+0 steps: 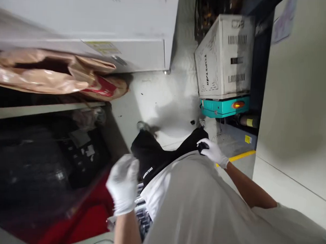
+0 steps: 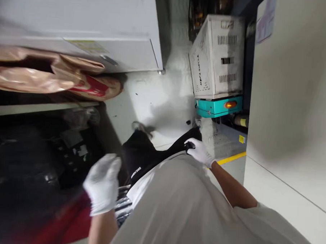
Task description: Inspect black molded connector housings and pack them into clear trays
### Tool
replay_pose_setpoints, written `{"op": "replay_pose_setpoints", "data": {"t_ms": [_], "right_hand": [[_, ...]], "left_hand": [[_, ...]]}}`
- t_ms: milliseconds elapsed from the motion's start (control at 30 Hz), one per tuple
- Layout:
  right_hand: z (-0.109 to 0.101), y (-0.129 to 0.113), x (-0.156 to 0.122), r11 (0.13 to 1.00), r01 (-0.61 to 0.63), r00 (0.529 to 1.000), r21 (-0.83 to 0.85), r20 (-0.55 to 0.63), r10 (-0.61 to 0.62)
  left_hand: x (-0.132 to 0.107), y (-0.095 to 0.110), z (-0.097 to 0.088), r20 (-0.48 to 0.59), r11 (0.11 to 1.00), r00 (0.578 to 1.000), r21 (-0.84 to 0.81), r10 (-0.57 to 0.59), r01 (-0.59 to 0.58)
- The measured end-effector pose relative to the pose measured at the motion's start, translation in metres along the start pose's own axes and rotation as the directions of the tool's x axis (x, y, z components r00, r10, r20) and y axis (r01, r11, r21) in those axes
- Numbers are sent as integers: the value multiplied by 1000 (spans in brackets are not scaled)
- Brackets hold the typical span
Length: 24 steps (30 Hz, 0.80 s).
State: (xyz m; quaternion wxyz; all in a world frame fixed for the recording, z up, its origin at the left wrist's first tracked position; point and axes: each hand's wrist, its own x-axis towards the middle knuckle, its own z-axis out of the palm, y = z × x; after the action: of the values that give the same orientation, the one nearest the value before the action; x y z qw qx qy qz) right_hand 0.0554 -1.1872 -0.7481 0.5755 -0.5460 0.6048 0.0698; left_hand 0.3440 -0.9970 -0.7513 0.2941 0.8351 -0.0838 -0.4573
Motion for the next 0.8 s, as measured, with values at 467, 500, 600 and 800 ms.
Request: {"op": "replay_pose_setpoints", "data": {"t_ms": [467,500,600,800], "right_hand": [[26,-21,-173,893,-369,903,256,-127,409],[29,-24,-184,880,-399,892,257,-114,438],[23,-26,-206,864,-441,881,241,-69,469],[-54,-41,-234,839,-470,868,275,-26,495]], "left_hand": [[55,0,44,197,980,980,186,35,-73],[66,5,61,245,971,969,226,16,-73],[87,3,116,342,916,929,401,-140,-10],[69,-54,171,102,774,878,526,-468,352]]}}
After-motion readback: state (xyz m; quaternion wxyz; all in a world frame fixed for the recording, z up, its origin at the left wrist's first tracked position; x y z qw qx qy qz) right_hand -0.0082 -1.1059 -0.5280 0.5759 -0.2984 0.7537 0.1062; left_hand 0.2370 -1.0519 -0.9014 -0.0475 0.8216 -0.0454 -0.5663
